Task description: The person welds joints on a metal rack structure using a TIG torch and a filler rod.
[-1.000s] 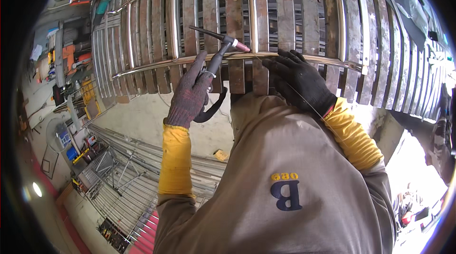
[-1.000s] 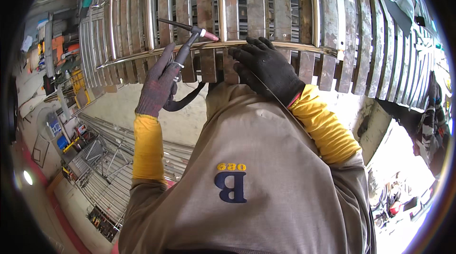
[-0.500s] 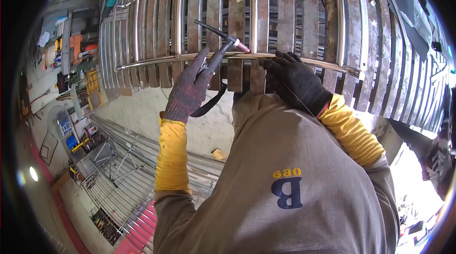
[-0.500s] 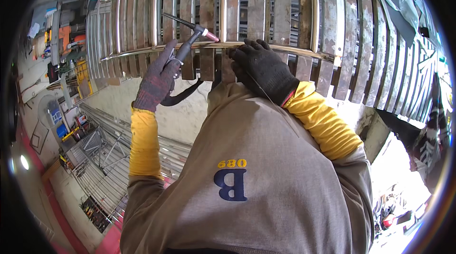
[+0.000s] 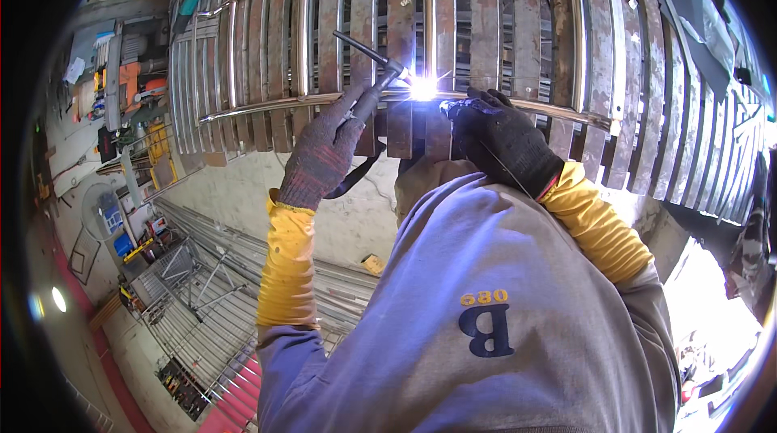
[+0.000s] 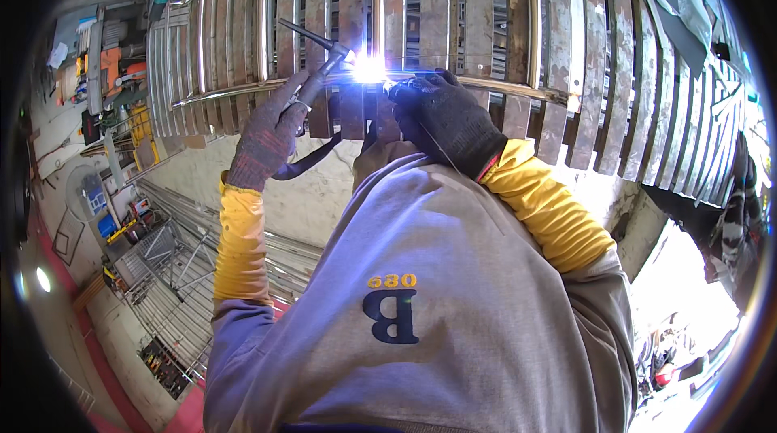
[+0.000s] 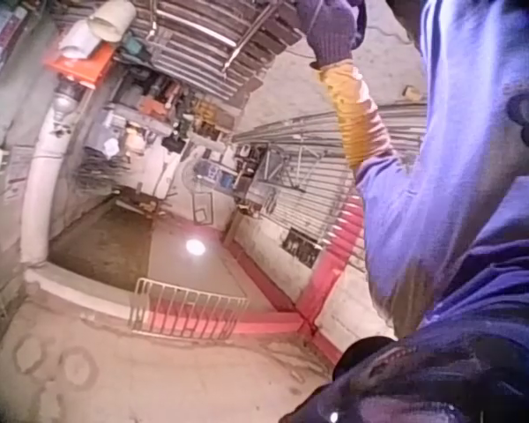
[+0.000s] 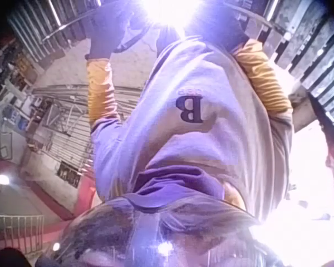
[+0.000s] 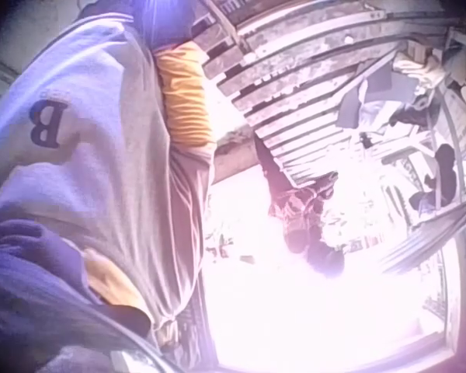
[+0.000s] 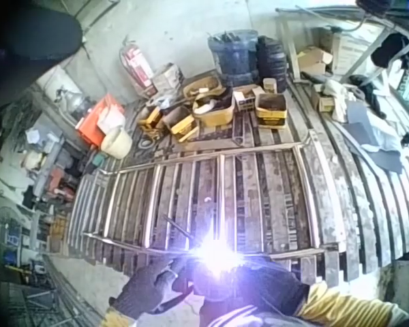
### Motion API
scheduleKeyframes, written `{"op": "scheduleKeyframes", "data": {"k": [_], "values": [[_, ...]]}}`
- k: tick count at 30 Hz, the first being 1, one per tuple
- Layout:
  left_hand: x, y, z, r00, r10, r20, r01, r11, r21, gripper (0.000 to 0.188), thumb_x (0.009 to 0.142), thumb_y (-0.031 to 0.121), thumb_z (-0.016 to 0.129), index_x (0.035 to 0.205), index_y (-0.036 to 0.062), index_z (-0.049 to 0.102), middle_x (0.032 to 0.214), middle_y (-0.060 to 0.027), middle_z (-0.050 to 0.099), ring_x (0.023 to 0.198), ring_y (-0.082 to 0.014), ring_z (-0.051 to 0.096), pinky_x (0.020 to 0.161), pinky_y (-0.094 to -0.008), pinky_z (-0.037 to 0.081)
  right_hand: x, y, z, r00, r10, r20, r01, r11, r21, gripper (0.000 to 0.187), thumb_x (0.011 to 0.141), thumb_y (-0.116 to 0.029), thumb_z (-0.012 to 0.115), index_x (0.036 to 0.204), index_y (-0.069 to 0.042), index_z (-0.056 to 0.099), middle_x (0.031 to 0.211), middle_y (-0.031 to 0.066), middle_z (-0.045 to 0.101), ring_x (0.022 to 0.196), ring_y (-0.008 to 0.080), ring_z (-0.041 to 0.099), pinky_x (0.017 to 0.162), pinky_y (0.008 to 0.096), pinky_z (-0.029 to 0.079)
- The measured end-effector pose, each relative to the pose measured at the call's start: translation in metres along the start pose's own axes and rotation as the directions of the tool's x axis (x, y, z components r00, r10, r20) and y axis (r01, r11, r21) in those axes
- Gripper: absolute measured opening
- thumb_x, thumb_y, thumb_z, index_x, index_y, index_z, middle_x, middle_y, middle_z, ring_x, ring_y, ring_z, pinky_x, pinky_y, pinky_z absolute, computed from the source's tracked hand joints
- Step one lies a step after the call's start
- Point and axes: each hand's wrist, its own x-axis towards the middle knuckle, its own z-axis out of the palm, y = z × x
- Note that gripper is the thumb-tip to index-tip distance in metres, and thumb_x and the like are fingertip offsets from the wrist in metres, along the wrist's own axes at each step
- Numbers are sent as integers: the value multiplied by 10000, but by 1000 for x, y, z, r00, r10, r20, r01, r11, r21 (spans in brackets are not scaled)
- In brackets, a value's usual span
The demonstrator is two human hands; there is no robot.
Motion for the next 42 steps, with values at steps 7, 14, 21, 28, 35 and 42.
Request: {"op": "scheduleKeyframes", "data": {"k": [7, 14, 21, 28, 35, 42], "values": [[0, 2, 2, 999, -45, -5, 45, 999, -14, 541, 1113, 236, 603, 1637, 151, 498, 1421, -278, 677, 1268, -448, 695, 1018, -488, 582, 1, -2, -4, 993, 60, 101, -61, 998, -3, 307, 957, -183, 656, 1223, -34, 694, 1109, 203, 728, 1123, 398, 681, 1070, 511, 490], [1, -25, 6, 995, -103, 16, 104, 989, -109, 625, 1104, 227, 599, 1703, 197, 421, 1028, -159, 726, 880, -238, 719, 820, -394, 579, 1, -2, -4, 999, 44, 29, -45, 999, 10, 413, 952, -175, 673, 1328, -3, 684, 1188, 229, 703, 1174, 422, 648, 1059, 512, 510], [4, -15, 0, 989, -142, 47, 146, 985, -96, 631, 1086, 234, 620, 1686, 167, 437, 1062, -226, 774, 951, -343, 773, 881, -458, 590, 0, 3, -2, 999, 49, 4, -49, 998, 27, 333, 964, -183, 657, 1241, -11, 727, 1098, 215, 724, 1124, 407, 668, 1036, 514, 519], [4, -23, 0, 999, -33, 18, 33, 999, -22, 610, 1096, 264, 604, 1675, 159, 445, 1169, -250, 772, 1059, -415, 761, 942, -490, 581, 1, 4, -2, 999, 50, 0, -50, 998, 36, 333, 964, -188, 652, 1235, -12, 731, 1091, 215, 720, 1118, 406, 671, 1032, 512, 523], [6, 3, -7, 986, -147, 82, 151, 988, -40, 547, 1103, 200, 597, 1636, 133, 494, 1374, -242, 720, 1187, -378, 751, 998, -440, 595, -3, 7, 0, 999, 24, -34, -22, 997, 67, 314, 976, -182, 645, 1241, -27, 710, 1108, 207, 712, 1104, 410, 670, 1016, 512, 531], [6, 2, -6, 996, -76, 37, 75, 996, 38, 540, 1111, 197, 587, 1644, 183, 497, 1365, -226, 728, 1187, -361, 757, 1004, -442, 598, -4, 5, -5, 998, 53, 21, -55, 996, 73, 304, 989, -157, 638, 1260, -28, 682, 1102, 210, 689, 1070, 422, 661, 970, 517, 538]]}}
